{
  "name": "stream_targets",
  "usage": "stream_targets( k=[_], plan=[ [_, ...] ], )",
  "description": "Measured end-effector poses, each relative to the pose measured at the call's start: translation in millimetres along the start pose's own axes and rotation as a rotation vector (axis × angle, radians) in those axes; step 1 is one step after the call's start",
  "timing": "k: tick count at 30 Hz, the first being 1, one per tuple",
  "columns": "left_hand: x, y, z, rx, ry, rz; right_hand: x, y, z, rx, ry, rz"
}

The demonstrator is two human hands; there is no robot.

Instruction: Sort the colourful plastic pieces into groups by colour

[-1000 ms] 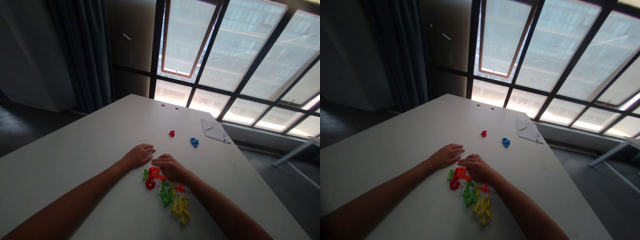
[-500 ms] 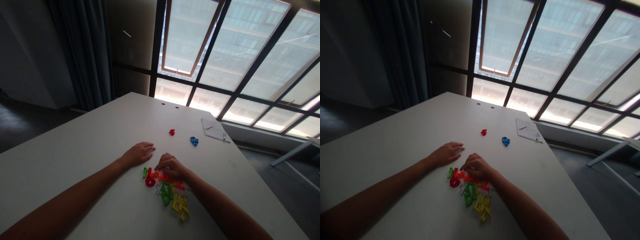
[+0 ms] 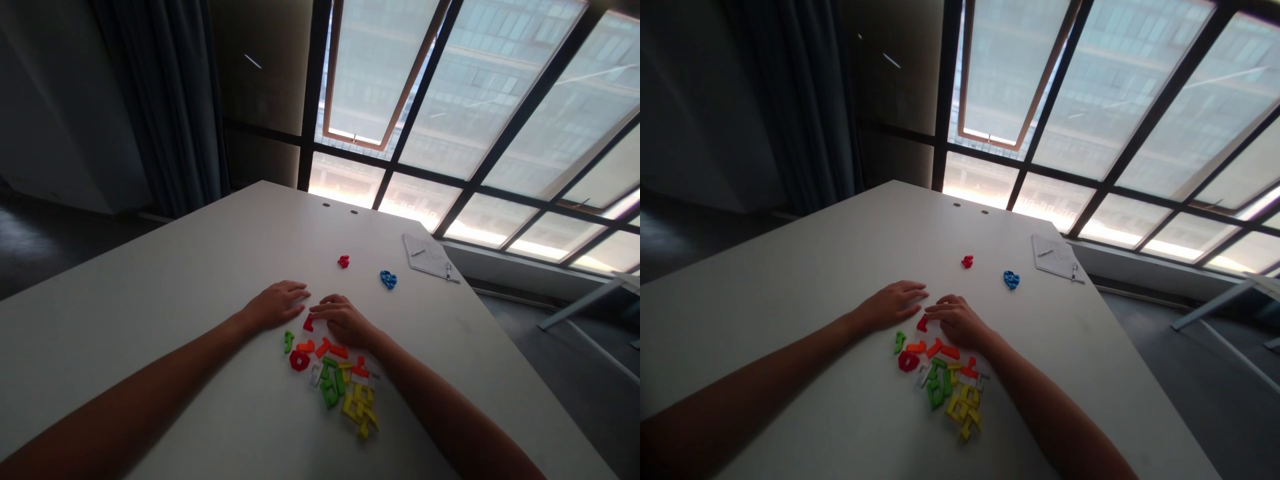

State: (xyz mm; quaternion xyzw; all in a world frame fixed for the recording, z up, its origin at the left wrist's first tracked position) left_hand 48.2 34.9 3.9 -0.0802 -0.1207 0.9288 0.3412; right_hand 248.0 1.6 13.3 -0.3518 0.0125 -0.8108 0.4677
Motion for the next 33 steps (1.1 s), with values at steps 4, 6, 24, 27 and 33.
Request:
stream_targets(
  k=[4,6,24,27,33],
  plan=[
    [1.0,0.4,-1.2,-0.009,0.009,-0.003,-17.2,5.8,17.0,-0.090,0.139,-0.081],
    [1.4,0.4,-1.6,-0.012,0.016,-0.007,-25.8,8.7,26.3,-0.139,0.238,-0.126],
    [-0.5,-0.3,-0.1,-0.016,-0.002,-0.006,-59.7,11.8,41.4,-0.138,0.614,-0.446],
    [-1.0,-0.4,1.5,-0.009,0.000,0.009,-60.7,11.8,41.2,-0.153,0.582,-0.434],
    [-1.6,-0.5,2.9,-0.016,-0.001,0.010,-69.0,4.9,40.0,-0.125,0.568,-0.410]
  ],
)
Point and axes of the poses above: each hand's wrist, its own y-axis away from the middle knuckle, its own z-axis out of the back of the hand, x = y × z, the point moved 5 cm from there along -y, towards the middle knuckle, and after that the axes turned 12 degrees about -y, right-handed, at the moved point
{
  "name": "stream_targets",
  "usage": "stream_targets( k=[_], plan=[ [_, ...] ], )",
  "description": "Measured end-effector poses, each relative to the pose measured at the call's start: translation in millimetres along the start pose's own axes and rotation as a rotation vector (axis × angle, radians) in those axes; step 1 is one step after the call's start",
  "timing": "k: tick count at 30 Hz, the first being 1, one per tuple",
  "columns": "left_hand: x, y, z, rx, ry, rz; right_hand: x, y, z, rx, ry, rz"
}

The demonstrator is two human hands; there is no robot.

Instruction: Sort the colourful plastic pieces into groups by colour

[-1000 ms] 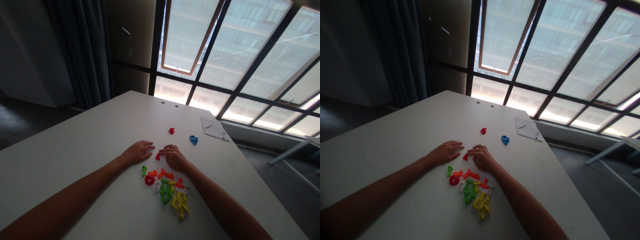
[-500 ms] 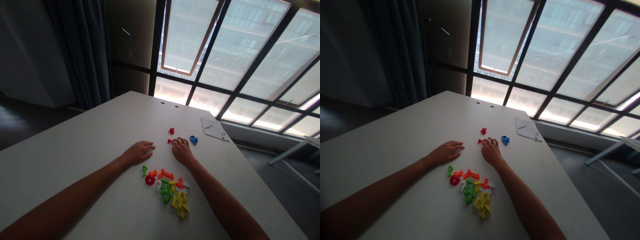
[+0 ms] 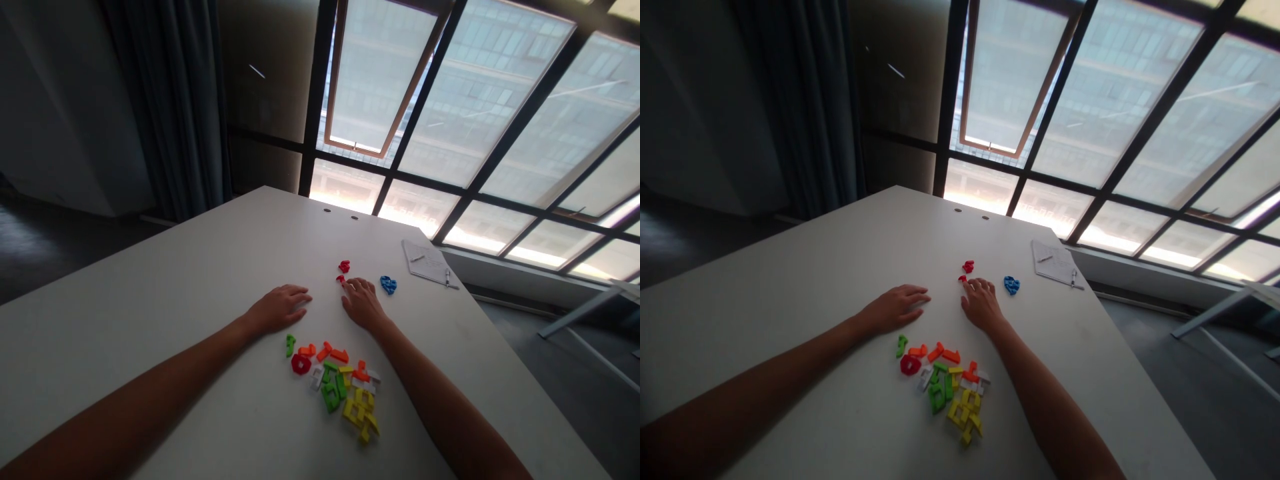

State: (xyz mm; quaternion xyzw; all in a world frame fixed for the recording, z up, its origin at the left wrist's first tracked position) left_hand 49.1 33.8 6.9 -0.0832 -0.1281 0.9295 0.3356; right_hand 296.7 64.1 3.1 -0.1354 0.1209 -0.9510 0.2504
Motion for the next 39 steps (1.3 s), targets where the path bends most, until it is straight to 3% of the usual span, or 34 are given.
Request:
stream_targets(
  k=[11,18,23,32,39],
  plan=[
    [0.2,0.3,-0.1,-0.012,0.007,0.002,-10.5,-35.9,-8.9,0.062,0.045,-0.079],
    [2.6,-0.5,-4.3,-0.026,0.018,-0.009,-13.3,-32.7,-8.7,-0.033,0.018,-0.096],
    [1.9,-0.3,-2.9,-0.010,0.015,-0.012,-9.4,-21.7,-6.5,-0.113,-0.087,0.000],
    [1.3,0.6,-2.7,-0.006,0.009,-0.006,43.9,25.2,7.6,0.036,-0.341,0.307],
    [-0.9,2.0,1.8,-0.015,0.004,-0.014,91.9,42.6,31.1,0.149,-0.748,0.496]
  ],
)
Point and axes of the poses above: each hand's wrist, its own y-axis away from the middle knuckle, its own z-axis out of the back of the hand, x = y × z, the point moved 5 cm from there along -y, towards the middle knuckle, and after that the axes turned 12 degrees about -y, right-handed, at the moved point
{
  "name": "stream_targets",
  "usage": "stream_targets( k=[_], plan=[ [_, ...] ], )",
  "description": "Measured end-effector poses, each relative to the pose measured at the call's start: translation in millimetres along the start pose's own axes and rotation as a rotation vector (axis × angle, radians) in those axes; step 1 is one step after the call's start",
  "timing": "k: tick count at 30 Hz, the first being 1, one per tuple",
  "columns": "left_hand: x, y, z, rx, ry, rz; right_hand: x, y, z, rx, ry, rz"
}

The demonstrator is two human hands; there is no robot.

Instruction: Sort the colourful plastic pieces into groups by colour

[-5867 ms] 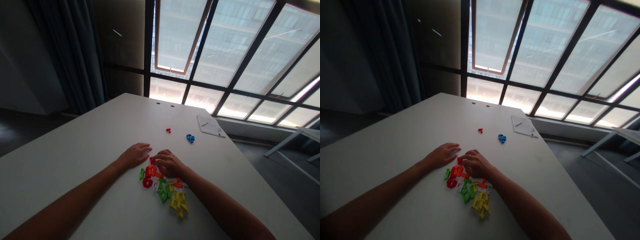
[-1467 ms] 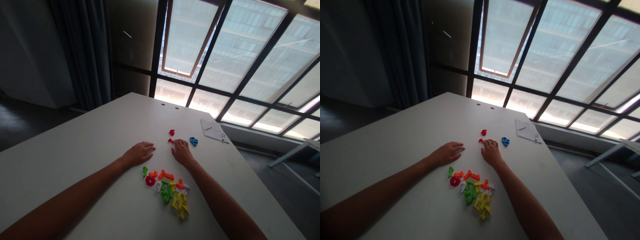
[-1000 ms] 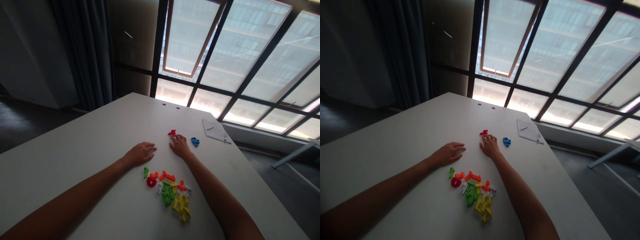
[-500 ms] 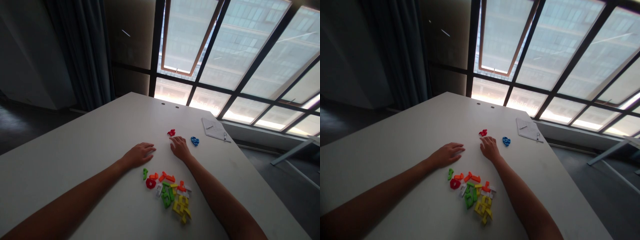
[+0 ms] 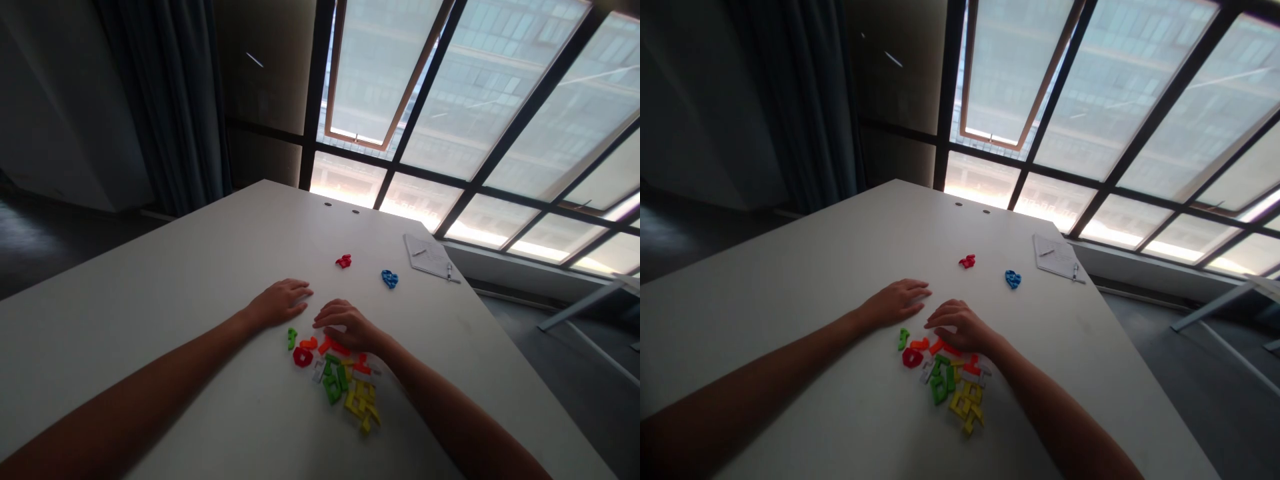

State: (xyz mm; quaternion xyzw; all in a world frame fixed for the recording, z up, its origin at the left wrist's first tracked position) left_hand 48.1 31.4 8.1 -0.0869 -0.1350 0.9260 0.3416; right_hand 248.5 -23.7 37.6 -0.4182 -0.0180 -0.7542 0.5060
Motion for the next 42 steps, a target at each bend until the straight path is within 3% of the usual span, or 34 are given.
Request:
stream_targets(
  k=[5,10,19,26,42],
  plan=[
    [-1.7,-0.2,1.0,0.013,-0.015,0.000,14.6,-3.5,-15.1,0.121,-0.059,-0.006],
    [-2.6,-0.9,0.8,0.027,-0.017,0.001,11.2,-0.5,-12.4,0.050,0.086,-0.073],
    [-2.2,-0.6,2.6,0.015,0.006,0.013,14.4,-0.5,-14.7,0.146,0.051,0.039],
    [-3.1,-0.1,2.6,0.011,0.004,0.011,23.3,-1.5,-19.3,0.250,0.117,0.038],
    [-0.9,-0.8,0.0,0.005,-0.002,0.005,-3.8,1.2,2.6,0.064,0.288,-0.087]
  ],
)
Point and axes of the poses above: each hand's wrist, its own y-axis away from the middle knuckle, its own z-axis out of the back of the hand, x = y × z, the point moved 5 cm from there along -y, towards the middle knuckle, and after that the axes turned 12 degrees about -y, right-handed, at the moved point
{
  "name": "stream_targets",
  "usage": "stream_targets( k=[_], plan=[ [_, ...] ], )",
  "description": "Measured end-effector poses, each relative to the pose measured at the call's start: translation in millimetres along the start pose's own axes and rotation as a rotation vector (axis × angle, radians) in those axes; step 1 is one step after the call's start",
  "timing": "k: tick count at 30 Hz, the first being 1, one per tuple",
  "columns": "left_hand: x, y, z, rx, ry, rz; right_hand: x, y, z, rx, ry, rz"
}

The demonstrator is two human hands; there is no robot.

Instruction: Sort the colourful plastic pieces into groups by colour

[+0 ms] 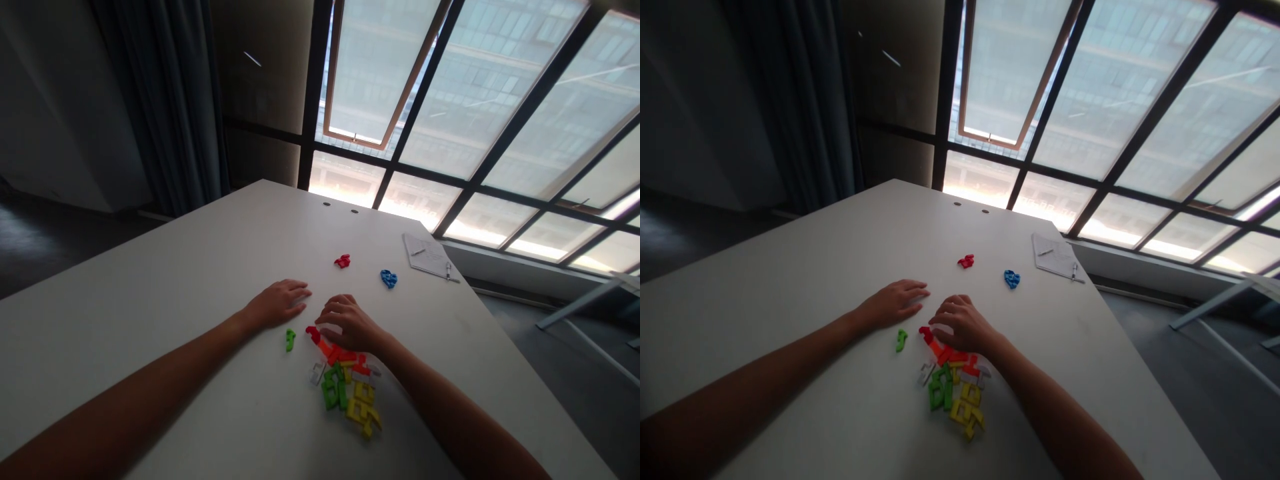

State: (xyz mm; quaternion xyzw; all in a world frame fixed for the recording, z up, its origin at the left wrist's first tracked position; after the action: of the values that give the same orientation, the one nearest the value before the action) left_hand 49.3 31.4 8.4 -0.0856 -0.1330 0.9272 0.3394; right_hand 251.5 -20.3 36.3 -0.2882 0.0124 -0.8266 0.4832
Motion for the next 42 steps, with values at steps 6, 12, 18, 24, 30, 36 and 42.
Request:
stream_targets(
  k=[6,12,18,24,30,36,42],
  plan=[
    [-1.0,-0.4,-0.2,0.011,-0.008,-0.005,7.3,-4.2,-10.4,-0.031,-0.042,0.002],
    [-2.9,-0.4,3.7,0.027,-0.008,0.011,3.5,-8.8,-12.5,-0.024,-0.120,-0.112],
    [-0.2,-0.7,0.0,0.033,-0.006,0.011,-9.9,-8.3,-12.7,-0.050,-0.192,-0.186],
    [2.7,-0.9,-4.6,0.016,-0.006,-0.006,-48.3,2.1,9.2,-0.235,-0.016,-0.286],
    [2.0,-0.8,-4.0,0.016,-0.004,-0.011,-85.4,21.0,29.2,-0.299,0.320,-0.405],
    [3.2,-0.7,-4.3,-0.001,0.004,-0.019,-109.7,25.7,30.1,-0.318,0.331,-0.390],
    [3.8,-0.8,-5.7,0.020,-0.012,-0.012,-117.8,27.9,30.7,-0.382,0.261,-0.371]
  ],
)
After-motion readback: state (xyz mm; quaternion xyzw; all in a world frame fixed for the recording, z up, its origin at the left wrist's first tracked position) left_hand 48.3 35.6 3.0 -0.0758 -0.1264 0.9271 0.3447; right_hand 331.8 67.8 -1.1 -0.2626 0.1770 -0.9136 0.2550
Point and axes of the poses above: each hand's wrist, its own y-axis away from the middle knuckle, its own z-axis out of the back of the hand, x = y × z, the point moved 5 cm from there along -y, towards the middle knuckle, and after that the axes turned 12 degrees about -y, right-handed, at the moved point
